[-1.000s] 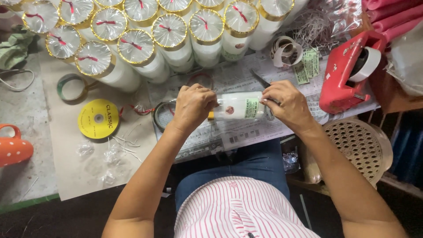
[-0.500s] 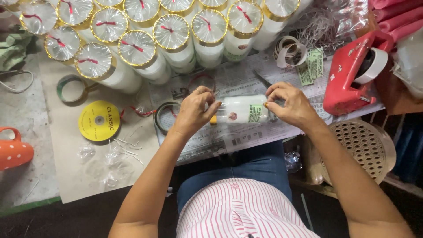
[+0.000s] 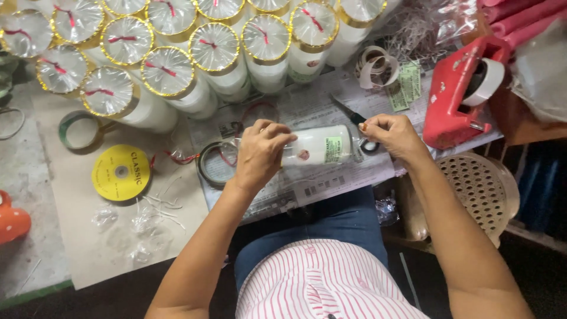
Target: Applying labels, seals, and decorative elements to glass jars in a candle production environment.
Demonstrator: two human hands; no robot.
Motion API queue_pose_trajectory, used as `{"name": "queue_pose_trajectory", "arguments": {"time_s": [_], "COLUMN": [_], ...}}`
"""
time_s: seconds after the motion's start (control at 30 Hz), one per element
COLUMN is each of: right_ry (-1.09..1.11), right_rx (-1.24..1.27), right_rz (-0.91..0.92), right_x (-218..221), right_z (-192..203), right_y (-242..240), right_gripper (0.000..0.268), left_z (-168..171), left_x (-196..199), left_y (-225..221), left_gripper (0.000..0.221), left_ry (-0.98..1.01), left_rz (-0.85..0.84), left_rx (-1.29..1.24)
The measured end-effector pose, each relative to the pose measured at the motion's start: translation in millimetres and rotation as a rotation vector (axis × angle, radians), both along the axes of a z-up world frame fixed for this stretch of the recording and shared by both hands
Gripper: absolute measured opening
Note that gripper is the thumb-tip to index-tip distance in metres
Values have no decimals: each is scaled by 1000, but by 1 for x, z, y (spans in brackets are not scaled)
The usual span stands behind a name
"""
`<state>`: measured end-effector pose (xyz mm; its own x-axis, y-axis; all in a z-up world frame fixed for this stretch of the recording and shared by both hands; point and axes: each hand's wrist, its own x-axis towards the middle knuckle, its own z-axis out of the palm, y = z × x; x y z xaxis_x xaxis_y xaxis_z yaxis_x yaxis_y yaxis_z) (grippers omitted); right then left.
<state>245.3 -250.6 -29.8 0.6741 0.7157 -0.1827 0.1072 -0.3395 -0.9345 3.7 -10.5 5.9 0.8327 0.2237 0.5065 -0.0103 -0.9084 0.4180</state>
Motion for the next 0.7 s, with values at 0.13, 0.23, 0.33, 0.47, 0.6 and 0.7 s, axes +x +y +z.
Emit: {"name": "queue_pose_trajectory", "arguments": {"time_s": [0.13,0.23,0.33,0.47,0.6,0.7], "right_ry": [43,-62,-294,-1005,-467,0], "right_rx": [-5,-40,-50,-23,-122,-193], "right_rz": [-72,-176,-320,-547,-774,-768], "right_x": [9,13,11,55,64,85], "right_z": [-6,1,37,40,48,28], "right_y": [-8,-22,-52,-135,-149,-161], "right_gripper": [14,11,5,15,19,15], "left_z": [3,4,-10,-21,-24,-38], "left_x": [-11,-15,-14,-13,-13,-10], "left_y": [-2,-6,-6,-8,-16,-17], "left_gripper": [28,57,86,92,85,84], "left_ry": [33,167,304,322,164,171], "left_rz": [-40,-82,-82,-38,-43,57], "left_rx": [105,126,151,166,191,179]}}
